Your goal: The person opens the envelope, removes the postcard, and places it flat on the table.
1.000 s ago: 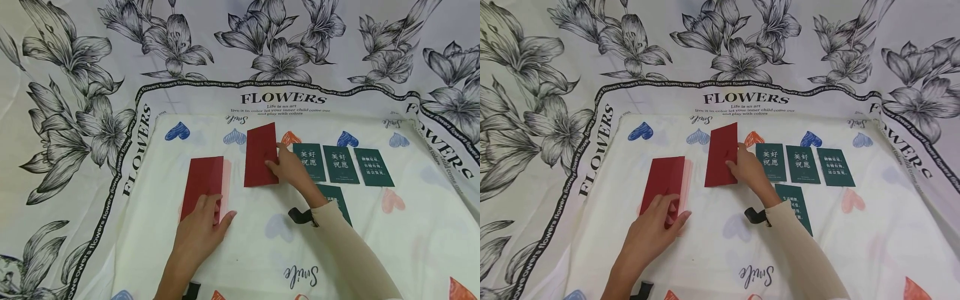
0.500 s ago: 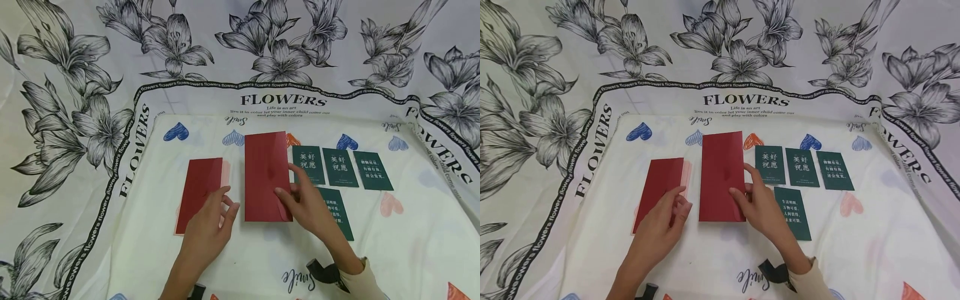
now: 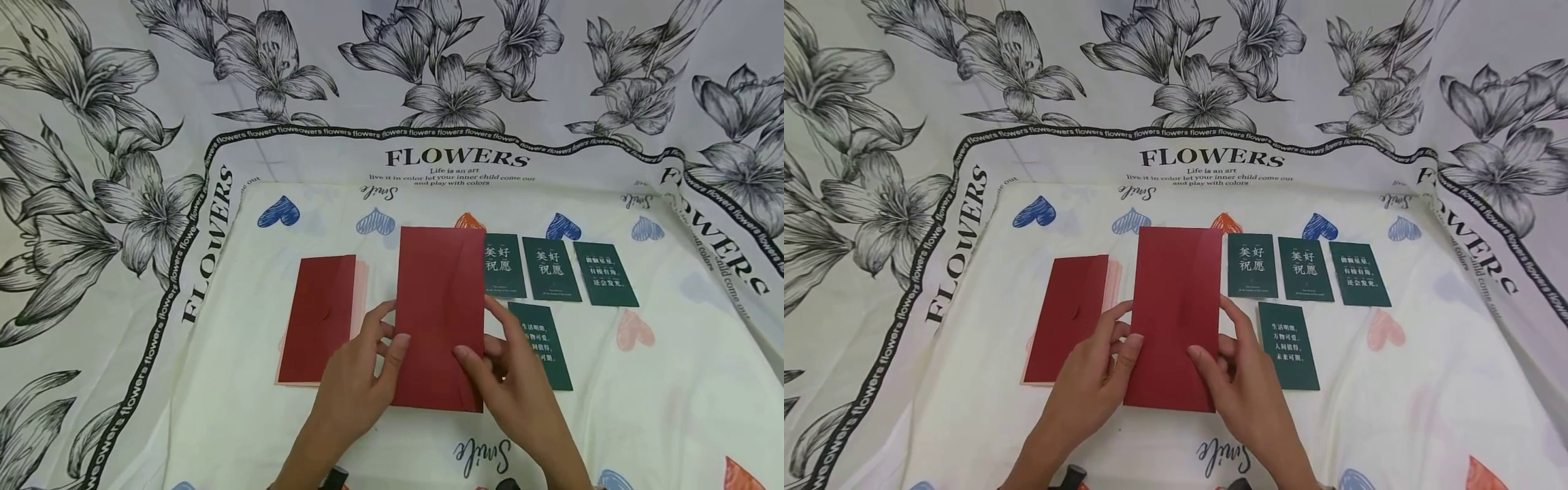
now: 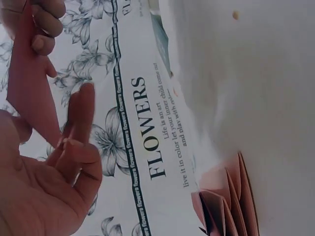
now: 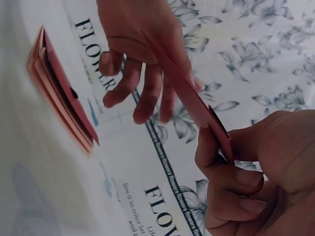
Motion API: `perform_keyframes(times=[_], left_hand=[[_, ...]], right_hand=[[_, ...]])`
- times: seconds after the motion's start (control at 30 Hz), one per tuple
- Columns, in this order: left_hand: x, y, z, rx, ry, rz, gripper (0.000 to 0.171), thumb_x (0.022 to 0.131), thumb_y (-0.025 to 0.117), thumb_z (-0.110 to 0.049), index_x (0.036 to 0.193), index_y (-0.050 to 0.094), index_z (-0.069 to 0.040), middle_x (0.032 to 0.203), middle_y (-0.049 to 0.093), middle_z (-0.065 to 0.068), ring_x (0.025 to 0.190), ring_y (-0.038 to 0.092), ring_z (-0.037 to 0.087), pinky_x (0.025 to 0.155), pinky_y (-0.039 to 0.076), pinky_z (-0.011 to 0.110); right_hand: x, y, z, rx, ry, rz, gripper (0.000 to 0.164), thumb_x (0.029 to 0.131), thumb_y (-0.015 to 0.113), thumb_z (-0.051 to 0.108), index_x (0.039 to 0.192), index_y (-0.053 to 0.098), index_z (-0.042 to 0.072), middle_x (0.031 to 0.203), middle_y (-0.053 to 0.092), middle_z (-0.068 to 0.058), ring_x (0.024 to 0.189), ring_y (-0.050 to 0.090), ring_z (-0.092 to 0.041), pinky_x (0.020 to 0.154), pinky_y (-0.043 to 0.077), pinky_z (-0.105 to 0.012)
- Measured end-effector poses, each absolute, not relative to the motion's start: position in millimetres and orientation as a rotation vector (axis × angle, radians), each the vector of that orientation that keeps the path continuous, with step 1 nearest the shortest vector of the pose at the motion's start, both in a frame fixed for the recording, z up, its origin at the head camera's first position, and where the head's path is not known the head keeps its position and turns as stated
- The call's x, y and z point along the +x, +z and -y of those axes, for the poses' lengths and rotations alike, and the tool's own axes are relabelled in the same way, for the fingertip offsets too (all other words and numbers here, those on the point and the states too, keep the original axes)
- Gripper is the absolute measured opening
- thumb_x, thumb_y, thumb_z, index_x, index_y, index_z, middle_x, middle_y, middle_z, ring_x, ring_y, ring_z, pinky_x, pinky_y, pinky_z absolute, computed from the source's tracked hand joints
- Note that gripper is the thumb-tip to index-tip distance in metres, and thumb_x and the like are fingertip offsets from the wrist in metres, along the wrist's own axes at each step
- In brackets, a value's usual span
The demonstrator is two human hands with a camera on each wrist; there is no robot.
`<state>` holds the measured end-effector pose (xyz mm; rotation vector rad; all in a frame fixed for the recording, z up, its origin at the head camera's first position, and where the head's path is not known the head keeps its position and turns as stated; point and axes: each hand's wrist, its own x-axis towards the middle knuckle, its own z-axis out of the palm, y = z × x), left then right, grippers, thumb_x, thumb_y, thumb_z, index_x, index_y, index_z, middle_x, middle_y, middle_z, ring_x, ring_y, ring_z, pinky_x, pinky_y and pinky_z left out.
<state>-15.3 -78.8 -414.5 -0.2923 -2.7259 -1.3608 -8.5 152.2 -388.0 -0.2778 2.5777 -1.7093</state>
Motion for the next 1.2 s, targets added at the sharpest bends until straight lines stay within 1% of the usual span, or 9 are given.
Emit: perform_keyframes(times=[0.1,0.2,0.3,0.37,0.43,0.67,0.9,1.1,1.2], left_hand=[[-15.2,-413.9,76.0,-0.338,-1.431,2.638,0.055,0.11,0.054,-0.045,0.158,0.043,-0.02,0.105,0.073,-0.013,0.086,0.07,0.001,0.062,0.055,0.025],[-14.7,-413.1,73.7,-0.406,-1.552,2.542,0.056,0.11,0.058,-0.038,0.158,0.039,-0.019,0.106,0.075,-0.013,0.08,0.07,0.0,0.059,0.054,0.024],[-14.1,-412.8,70.0,-0.485,-1.702,2.439,0.054,0.11,0.059,-0.03,0.158,0.038,-0.019,0.111,0.077,-0.006,0.072,0.069,0.0,0.056,0.054,0.024],[-13.8,-412.7,67.3,-0.53,-1.749,2.394,0.05,0.111,0.059,-0.026,0.156,0.039,-0.019,0.106,0.077,-0.004,0.063,0.063,0.0,0.051,0.051,0.023],[-13.3,-413.1,64.6,-0.567,-1.762,2.364,0.047,0.111,0.058,-0.022,0.154,0.041,-0.018,0.101,0.077,-0.002,0.061,0.062,-0.002,0.052,0.052,0.021],[-10.6,-413.9,56.3,-0.614,-1.686,2.341,0.043,0.11,0.059,-0.018,0.15,0.044,-0.014,0.098,0.077,-0.002,0.064,0.062,-0.006,0.058,0.054,0.017],[-9.7,-415.6,53.1,-0.643,-1.62,2.334,0.043,0.109,0.061,-0.016,0.148,0.045,-0.011,0.097,0.076,-0.004,0.066,0.06,-0.006,0.06,0.053,0.015],[-9.3,-416.1,51.9,-0.645,-1.589,2.339,0.043,0.108,0.062,-0.016,0.148,0.046,-0.01,0.098,0.075,-0.005,0.063,0.053,-0.006,0.056,0.047,0.012],[-9.6,-415.5,52.1,-0.644,-1.615,2.323,0.044,0.109,0.062,-0.014,0.149,0.045,-0.011,0.1,0.076,-0.004,0.062,0.056,-0.006,0.057,0.049,0.012]], right_hand=[[-1.5,-386.1,-150.2,-0.261,-1.737,-2.578,0.081,0.1,0.075,0.013,0.164,0.03,0.033,0.113,0.079,0.002,0.086,0.078,-0.012,0.069,0.064,-0.034],[2.7,-386.7,-147.0,-0.249,-1.748,-2.589,0.082,0.099,0.076,0.012,0.164,0.03,0.035,0.114,0.079,0.003,0.08,0.076,-0.012,0.066,0.063,-0.033],[4.9,-388.9,-144.3,-0.216,-1.736,-2.642,0.083,0.098,0.077,0.013,0.164,0.031,0.036,0.111,0.078,0.006,0.07,0.07,-0.011,0.06,0.06,-0.03],[5.8,-391.1,-142.8,-0.189,-1.73,-2.681,0.085,0.097,0.079,0.014,0.164,0.031,0.037,0.109,0.078,0.006,0.066,0.067,-0.012,0.058,0.058,-0.029],[6.3,-393.1,-141.8,-0.167,-1.71,-2.726,0.087,0.096,0.081,0.017,0.164,0.03,0.037,0.109,0.078,0.007,0.062,0.064,-0.011,0.055,0.055,-0.028],[7.8,-397.2,-141.2,-0.096,-1.563,-2.851,0.093,0.094,0.084,0.027,0.166,0.026,0.04,0.106,0.077,0.01,0.056,0.058,-0.009,0.052,0.05,-0.026],[9.0,-401.3,-142.8,-0.084,-1.492,-2.965,0.091,0.093,0.083,0.022,0.166,0.03,0.037,0.087,0.072,0.011,0.053,0.053,-0.007,0.05,0.05,-0.025],[11.2,-403.5,-146.9,-0.13,-1.486,-2.983,0.087,0.095,0.08,0.016,0.166,0.032,0.033,0.086,0.071,0.011,0.055,0.055,-0.006,0.05,0.052,-0.024],[13.2,-401.7,-149.5,-0.136,-1.561,-2.922,0.078,0.099,0.074,0.014,0.165,0.035,0.035,0.098,0.076,0.008,0.065,0.067,-0.006,0.056,0.058,-0.026]])
